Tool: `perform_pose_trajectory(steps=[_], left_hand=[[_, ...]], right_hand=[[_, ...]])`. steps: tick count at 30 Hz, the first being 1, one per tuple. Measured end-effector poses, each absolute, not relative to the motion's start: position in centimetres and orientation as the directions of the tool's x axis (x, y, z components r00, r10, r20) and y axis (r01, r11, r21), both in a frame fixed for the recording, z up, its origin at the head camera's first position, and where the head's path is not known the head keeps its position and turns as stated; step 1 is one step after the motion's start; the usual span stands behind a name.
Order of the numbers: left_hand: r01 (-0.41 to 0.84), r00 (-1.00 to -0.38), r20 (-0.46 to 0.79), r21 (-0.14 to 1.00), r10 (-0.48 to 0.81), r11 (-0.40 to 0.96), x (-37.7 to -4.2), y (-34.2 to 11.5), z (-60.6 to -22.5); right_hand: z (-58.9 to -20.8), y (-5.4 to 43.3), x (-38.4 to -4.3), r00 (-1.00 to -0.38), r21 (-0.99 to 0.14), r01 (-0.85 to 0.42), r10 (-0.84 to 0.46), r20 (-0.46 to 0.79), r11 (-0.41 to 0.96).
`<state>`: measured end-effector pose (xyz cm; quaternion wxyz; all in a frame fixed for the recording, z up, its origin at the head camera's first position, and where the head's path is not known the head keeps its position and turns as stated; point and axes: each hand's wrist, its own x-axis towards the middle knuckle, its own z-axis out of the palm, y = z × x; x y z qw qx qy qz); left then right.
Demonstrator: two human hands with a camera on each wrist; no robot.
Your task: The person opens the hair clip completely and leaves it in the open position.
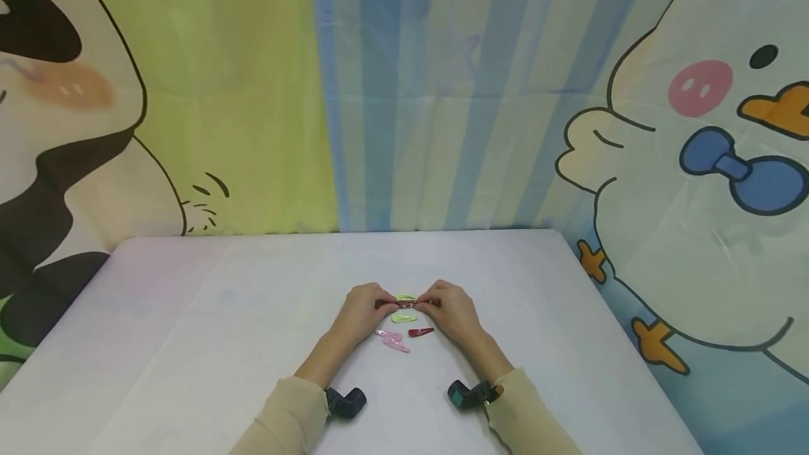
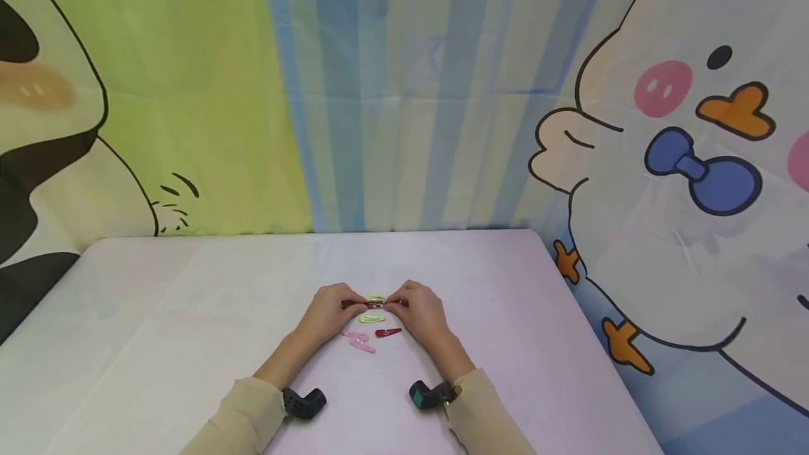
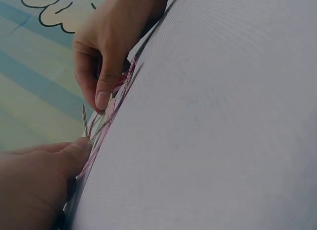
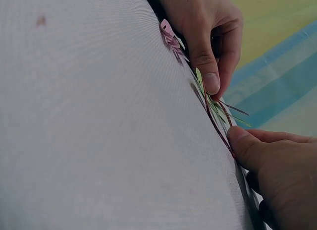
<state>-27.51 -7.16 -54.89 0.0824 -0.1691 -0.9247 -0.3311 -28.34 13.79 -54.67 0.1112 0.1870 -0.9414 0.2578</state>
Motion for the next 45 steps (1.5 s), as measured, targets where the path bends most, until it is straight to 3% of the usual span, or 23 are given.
perform_pose_trajectory(steps=[26, 45], left_hand=[[0.353, -0.935, 0.253, 0.58, 0.249, 0.734, -27.74, -6.62, -54.79], [0.35, -0.934, 0.269, 0.571, 0.233, 0.742, -27.55, -7.12, -54.95]], right_hand=[[-54.04, 14.2, -28.37, -0.919, -0.521, -0.387, -0.274, 0.283, 0.761], [-53.82, 13.64, -28.02, -0.924, -0.509, -0.377, -0.272, 0.27, 0.774]])
